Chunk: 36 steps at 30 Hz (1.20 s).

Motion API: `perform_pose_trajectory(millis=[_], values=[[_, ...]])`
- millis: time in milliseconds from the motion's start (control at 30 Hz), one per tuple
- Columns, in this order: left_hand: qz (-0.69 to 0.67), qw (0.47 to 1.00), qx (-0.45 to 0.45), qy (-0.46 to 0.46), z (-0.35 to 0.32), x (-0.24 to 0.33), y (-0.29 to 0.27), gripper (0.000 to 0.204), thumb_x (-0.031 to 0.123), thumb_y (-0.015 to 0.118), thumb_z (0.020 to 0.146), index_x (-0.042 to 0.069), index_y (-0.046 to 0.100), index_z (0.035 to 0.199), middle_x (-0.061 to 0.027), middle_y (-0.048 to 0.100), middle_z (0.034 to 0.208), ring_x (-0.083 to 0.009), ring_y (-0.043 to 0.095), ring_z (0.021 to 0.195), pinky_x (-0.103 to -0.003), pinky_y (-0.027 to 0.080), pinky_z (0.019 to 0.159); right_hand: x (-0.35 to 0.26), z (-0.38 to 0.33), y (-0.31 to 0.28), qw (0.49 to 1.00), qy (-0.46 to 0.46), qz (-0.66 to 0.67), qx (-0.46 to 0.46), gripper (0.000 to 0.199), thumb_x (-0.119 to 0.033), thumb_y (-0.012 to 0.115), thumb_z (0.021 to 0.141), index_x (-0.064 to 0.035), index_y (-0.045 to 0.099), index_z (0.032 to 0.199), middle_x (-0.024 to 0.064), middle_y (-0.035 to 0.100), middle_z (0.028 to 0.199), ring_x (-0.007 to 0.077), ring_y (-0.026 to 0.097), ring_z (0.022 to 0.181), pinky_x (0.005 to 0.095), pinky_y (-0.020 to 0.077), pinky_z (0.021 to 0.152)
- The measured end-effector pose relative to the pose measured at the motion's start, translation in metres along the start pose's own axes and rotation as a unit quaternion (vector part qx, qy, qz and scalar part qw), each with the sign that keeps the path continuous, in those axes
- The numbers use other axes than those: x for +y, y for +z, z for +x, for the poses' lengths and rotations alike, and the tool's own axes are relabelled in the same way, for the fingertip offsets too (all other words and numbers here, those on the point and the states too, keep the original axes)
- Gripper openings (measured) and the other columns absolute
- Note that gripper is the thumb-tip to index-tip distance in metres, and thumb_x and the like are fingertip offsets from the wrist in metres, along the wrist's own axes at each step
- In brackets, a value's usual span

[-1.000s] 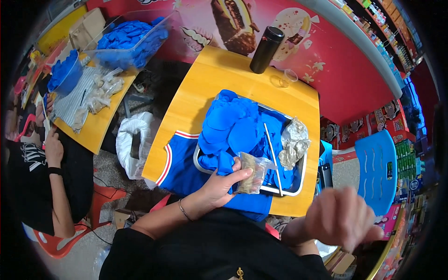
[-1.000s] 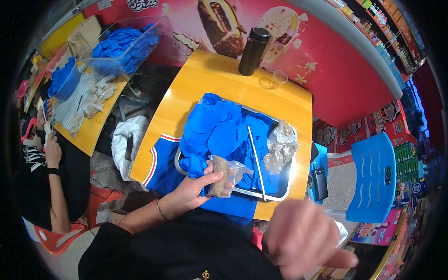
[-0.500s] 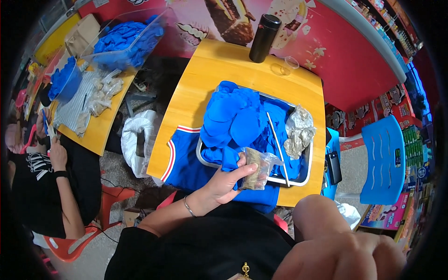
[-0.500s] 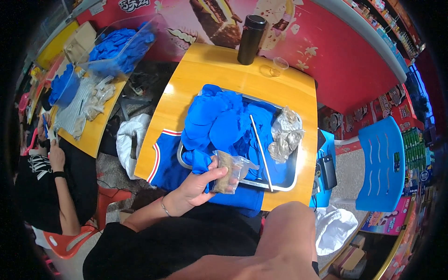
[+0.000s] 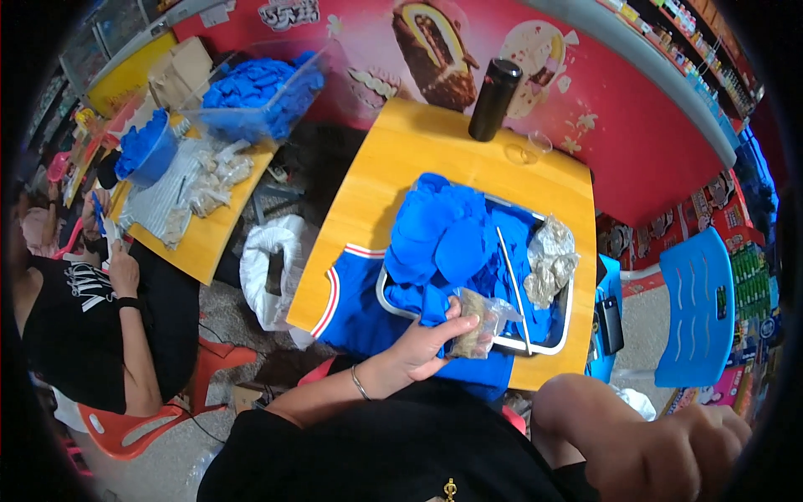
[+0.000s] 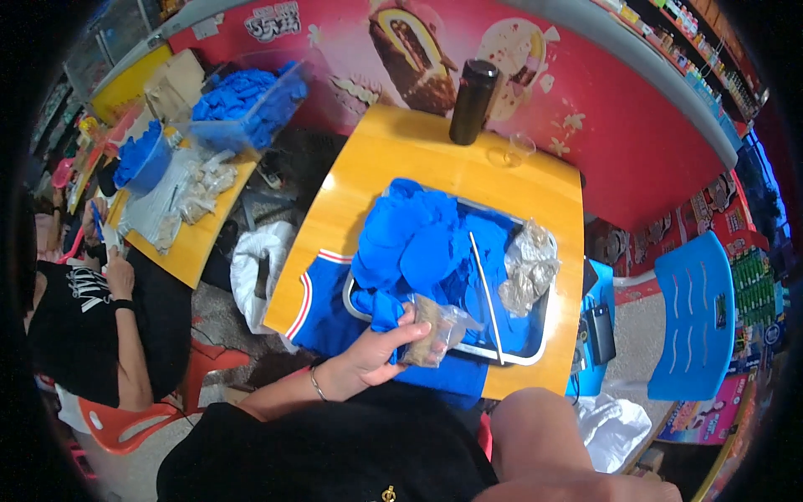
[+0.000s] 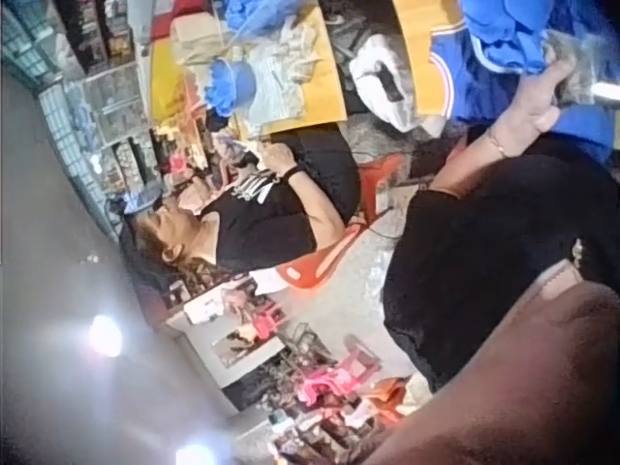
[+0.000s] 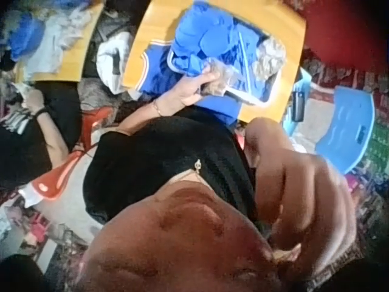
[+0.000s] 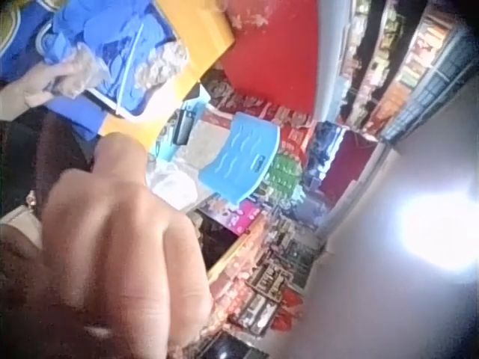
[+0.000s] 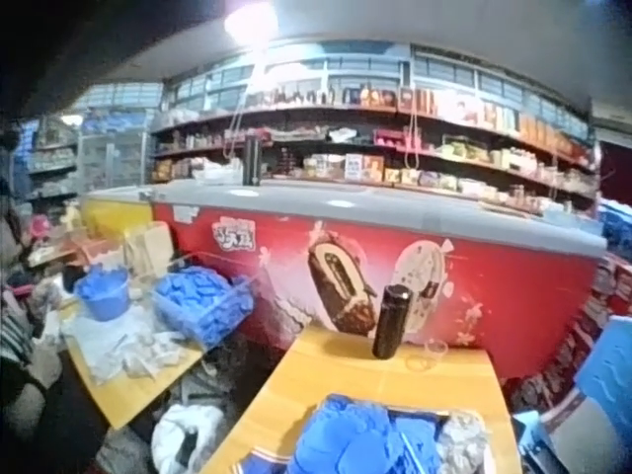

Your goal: Assembling blue fabric pieces by applying glue with a stick and joining them together.

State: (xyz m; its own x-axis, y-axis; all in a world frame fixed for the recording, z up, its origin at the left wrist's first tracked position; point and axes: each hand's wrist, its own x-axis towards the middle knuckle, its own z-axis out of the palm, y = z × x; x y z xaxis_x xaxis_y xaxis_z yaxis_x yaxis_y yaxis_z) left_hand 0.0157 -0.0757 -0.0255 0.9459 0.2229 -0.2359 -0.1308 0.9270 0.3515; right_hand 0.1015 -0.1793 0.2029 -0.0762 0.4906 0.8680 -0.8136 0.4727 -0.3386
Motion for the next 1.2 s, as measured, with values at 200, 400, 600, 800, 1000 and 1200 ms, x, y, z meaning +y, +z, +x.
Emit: perform_pose_trajectory(millis=[200, 400, 600, 800, 1000, 1200], values=[[0.025, 0.999, -0.023, -0.029, 0.006, -0.013, -0.006, 0.03, 0.009, 0.057, 0.088, 0.01, 0.045, 0.116, -0.0089, 0.056, 0.112, -0.0212, 0.06, 0.094, -0.037, 0.052, 0.08, -0.019, 0.009, 0.002, 0.98, -0.045, -0.051, -0.187, 0.019, -0.006, 0.056, 0.086, -0.0088, 0.067, 0.071, 0.0094, 0.068, 0.081, 0.0109, 0.058, 0.058, 0.0184, 0.0386, 0.044], [0.072, 0.997, 0.017, 0.007, -0.011, 0.001, 0.005, 0.015, 0.007, 0.059, 0.087, 0.013, 0.049, 0.096, -0.0063, 0.058, 0.106, -0.0191, 0.061, 0.093, -0.035, 0.053, 0.076, 0.009, -0.01, 0.035, 0.968, -0.107, -0.087, 0.209, 0.017, -0.005, 0.055, 0.085, -0.0038, 0.067, 0.074, 0.0095, 0.063, 0.069, 0.0101, 0.052, 0.05, 0.0201, 0.0357, 0.038], [0.042, 0.999, 0.005, -0.009, 0.002, -0.009, 0.002, 0.024, 0.007, 0.059, 0.087, 0.012, 0.048, 0.107, -0.0067, 0.056, 0.108, -0.0184, 0.059, 0.094, -0.035, 0.05, 0.08, -0.004, 0.015, 0.032, 0.986, 0.007, 0.012, 0.167, 0.017, -0.004, 0.054, 0.086, -0.0029, 0.067, 0.076, 0.0088, 0.062, 0.069, 0.0093, 0.051, 0.048, 0.0205, 0.0338, 0.038], [0.065, 0.998, 0.014, -0.015, -0.013, -0.01, 0.002, 0.031, 0.011, 0.058, 0.088, 0.01, 0.044, 0.115, -0.0081, 0.054, 0.109, -0.0192, 0.059, 0.093, -0.034, 0.051, 0.077, -0.01, 0.041, 0.036, 0.982, 0.139, 0.104, 0.069, 0.018, -0.003, 0.052, 0.086, -0.002, 0.067, 0.078, 0.0081, 0.06, 0.068, 0.0084, 0.049, 0.047, 0.0209, 0.032, 0.037], [0.029, 0.999, 0.016, -0.015, -0.021, -0.01, -0.002, 0.035, 0.01, 0.059, 0.087, 0.012, 0.044, 0.12, -0.0068, 0.054, 0.113, -0.0197, 0.058, 0.098, -0.036, 0.051, 0.08, -0.012, 0.015, 0.017, 0.961, 0.068, -0.022, -0.269, 0.021, -0.01, 0.049, 0.089, -0.0009, 0.068, 0.093, 0.0081, 0.059, 0.077, 0.0128, 0.047, 0.048, 0.0227, 0.029, 0.038], [0.037, 0.999, -0.013, 0.021, -0.023, 0.01, 0.016, 0.029, 0.01, 0.056, 0.088, 0.013, 0.048, 0.116, -0.0047, 0.056, 0.111, -0.018, 0.058, 0.103, -0.035, 0.051, 0.084, -0.009, -0.087, -0.063, 0.703, 0.211, -0.665, 0.137, 0.096, -0.049, 0.08, 0.057, -0.0014, 0.042, 0.131, 0.017, 0.053, 0.118, 0.0304, 0.055, 0.101, 0.0361, 0.0444, 0.083]])
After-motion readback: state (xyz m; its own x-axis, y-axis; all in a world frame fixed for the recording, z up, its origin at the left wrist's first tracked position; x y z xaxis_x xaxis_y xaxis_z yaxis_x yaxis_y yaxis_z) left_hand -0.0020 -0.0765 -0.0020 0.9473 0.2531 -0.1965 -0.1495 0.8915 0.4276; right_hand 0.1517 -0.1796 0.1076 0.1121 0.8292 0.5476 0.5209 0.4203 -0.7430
